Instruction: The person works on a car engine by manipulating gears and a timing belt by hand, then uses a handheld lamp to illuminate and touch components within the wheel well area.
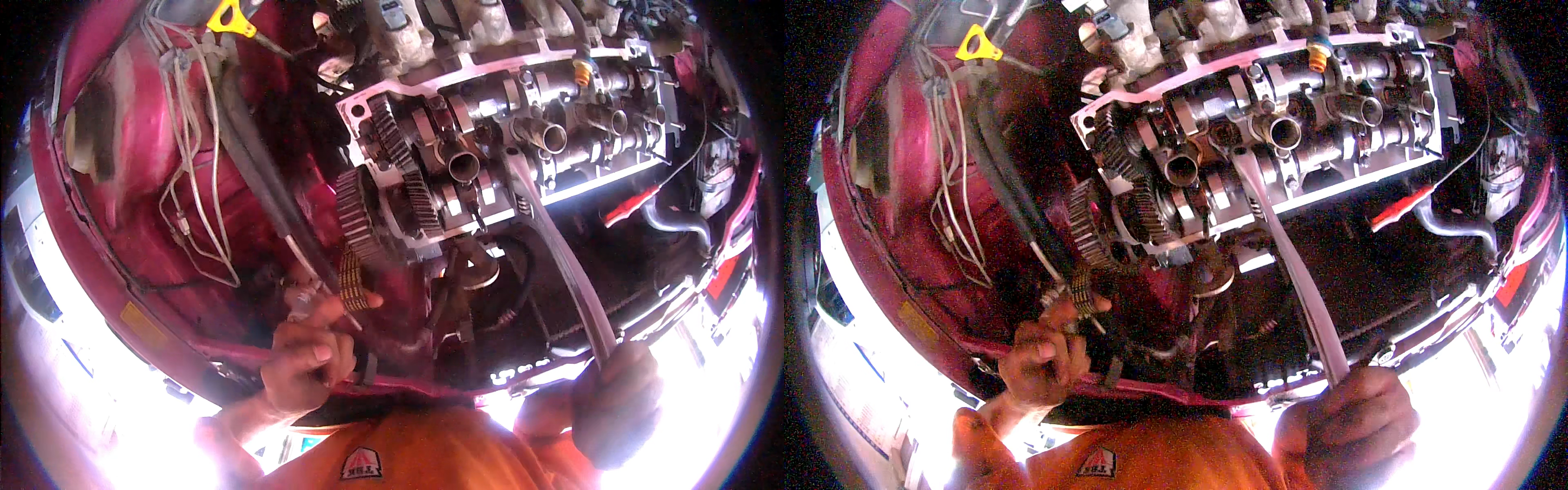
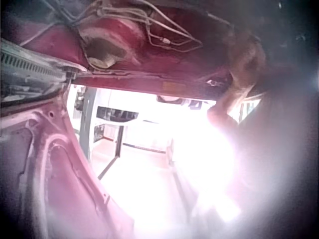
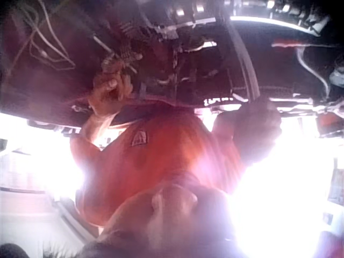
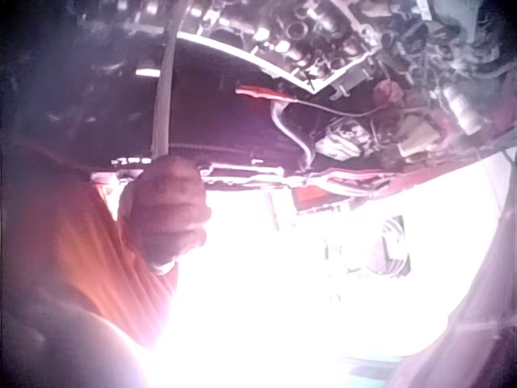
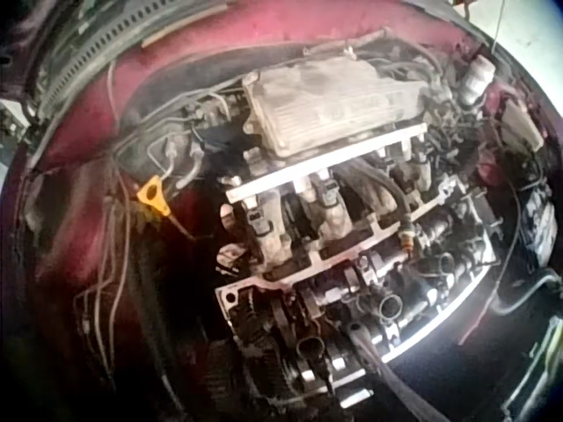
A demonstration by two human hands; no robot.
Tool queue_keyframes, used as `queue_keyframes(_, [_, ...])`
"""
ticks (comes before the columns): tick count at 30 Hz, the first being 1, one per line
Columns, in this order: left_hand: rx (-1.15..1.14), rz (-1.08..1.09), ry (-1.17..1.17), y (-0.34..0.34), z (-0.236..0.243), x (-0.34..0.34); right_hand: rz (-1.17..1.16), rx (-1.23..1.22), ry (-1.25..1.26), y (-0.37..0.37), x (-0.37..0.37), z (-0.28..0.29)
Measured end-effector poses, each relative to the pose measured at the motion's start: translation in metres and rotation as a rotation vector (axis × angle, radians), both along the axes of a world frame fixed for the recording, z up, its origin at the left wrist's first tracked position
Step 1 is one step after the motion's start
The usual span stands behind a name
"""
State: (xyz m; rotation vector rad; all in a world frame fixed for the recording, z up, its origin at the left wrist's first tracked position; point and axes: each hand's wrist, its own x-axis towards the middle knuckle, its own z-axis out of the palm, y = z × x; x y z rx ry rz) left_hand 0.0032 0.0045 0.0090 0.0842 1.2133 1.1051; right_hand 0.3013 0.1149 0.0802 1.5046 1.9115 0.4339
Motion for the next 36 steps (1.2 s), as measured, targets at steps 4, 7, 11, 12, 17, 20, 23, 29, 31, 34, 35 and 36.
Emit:
queue_keyframes(4, [-0.027, 0.046, 0.003, -0.002, 0.0, 0.004, 0.022, -0.029, 0.021, 0.008, -0.02, 0.005])
queue_keyframes(7, [0.02, 0.024, -0.035, 0.002, 0.0, 0.003, -0.014, 0.0, -0.014, 0.009, -0.024, 0.004])
queue_keyframes(11, [-0.028, 0.084, -0.044, -0.012, -0.005, 0.004, -0.134, 0.135, 0.844, 0.02, -0.033, -0.012])
queue_keyframes(12, [-0.024, 0.102, -0.057, -0.011, -0.004, 0.004, -0.088, 0.191, 1.26, 0.021, -0.028, -0.018])
queue_keyframes(17, [0.053, 0.108, -0.122, -0.007, -0.009, 0.004, 0.13, -0.128, 2.522, 0.045, -0.042, -0.031])
queue_keyframes(20, [0.044, 0.114, -0.149, -0.006, -0.007, 0.004, 0.088, -0.25, 2.492, 0.045, -0.038, -0.024])
queue_keyframes(23, [0.043, 0.085, -0.156, 0.002, -0.002, 0.004, 0.113, -0.299, 2.525, 0.047, -0.031, -0.028])
queue_keyframes(29, [0.031, 0.1, -0.152, 0.003, -0.003, 0.005, 0.072, -0.251, 2.516, 0.041, -0.034, -0.033])
queue_keyframes(31, [0.049, 0.093, -0.145, 0.003, -0.007, 0.003, 0.093, -0.267, 2.534, 0.042, -0.033, -0.036])
queue_keyframes(34, [0.044, 0.13, -0.103, 0.001, -0.006, 0.006, 0.062, -0.169, 2.522, 0.037, -0.032, -0.039])
queue_keyframes(35, [0.053, 0.108, -0.123, 0.0, -0.006, 0.005, 0.051, -0.134, 2.518, 0.034, -0.032, -0.04])
queue_keyframes(36, [0.063, 0.086, -0.143, -0.001, -0.007, 0.003, 0.056, -0.15, 2.519, 0.033, -0.032, -0.04])
